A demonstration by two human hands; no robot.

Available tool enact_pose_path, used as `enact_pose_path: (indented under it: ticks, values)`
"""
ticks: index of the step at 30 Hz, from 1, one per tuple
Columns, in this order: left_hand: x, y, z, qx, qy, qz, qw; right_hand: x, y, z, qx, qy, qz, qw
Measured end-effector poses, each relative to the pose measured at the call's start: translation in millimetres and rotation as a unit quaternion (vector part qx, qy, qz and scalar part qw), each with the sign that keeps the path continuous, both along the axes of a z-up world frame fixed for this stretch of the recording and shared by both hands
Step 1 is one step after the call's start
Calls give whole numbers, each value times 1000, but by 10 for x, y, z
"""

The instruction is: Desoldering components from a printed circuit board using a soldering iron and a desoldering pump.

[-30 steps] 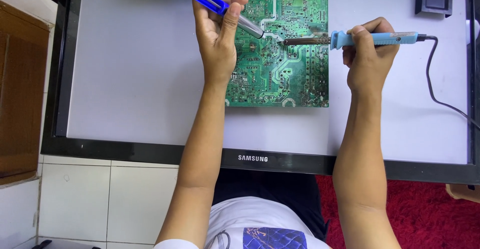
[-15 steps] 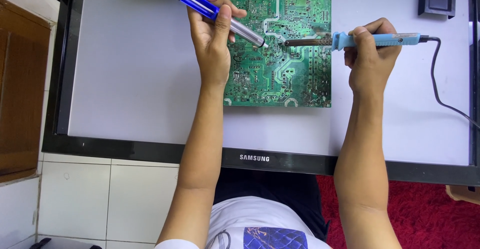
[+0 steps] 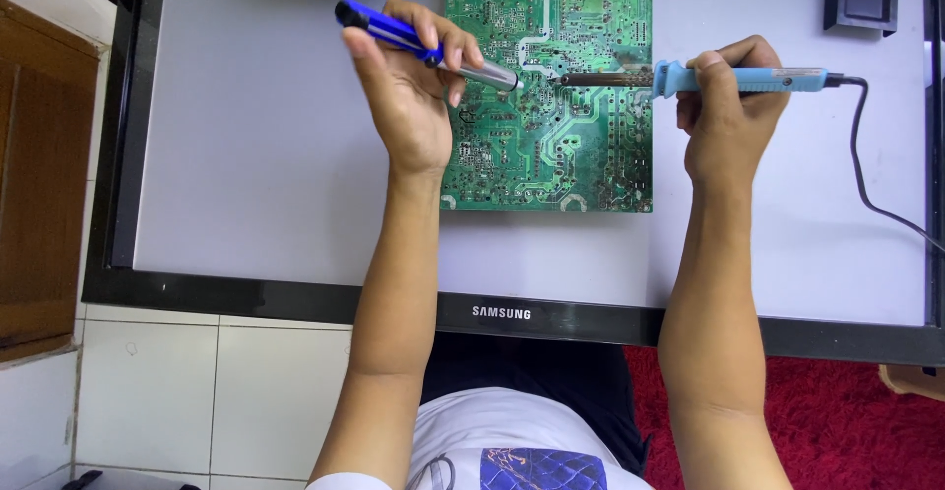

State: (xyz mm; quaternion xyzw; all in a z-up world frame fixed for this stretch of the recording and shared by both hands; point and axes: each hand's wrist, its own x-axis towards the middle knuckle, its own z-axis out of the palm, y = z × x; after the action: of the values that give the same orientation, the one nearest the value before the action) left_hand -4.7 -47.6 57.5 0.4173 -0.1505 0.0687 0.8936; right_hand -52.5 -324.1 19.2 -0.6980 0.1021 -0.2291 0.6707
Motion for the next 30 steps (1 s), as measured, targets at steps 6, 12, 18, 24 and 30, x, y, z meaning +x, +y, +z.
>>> enact_pose_path:
  ticks: [6, 12, 18, 24, 30]
  values:
    - [-114, 49, 237, 11, 35, 3, 999, -10, 2, 26, -9, 4, 13, 1000]
    - [-95, 34, 226, 2, 25, -13, 1000, -96, 124, 260, -84, 25, 27, 996]
    - [-41, 34, 118, 10, 25, -32, 999, -9, 186, 516, -88, 59, 63, 992]
    - [-7, 43, 22, 9, -9, -67, 998, -4, 199, 686, -156, 44, 146, 976]
    - [33, 13, -50, 35, -41, -53, 997, 49, 206, 753, -195, 30, 200, 960]
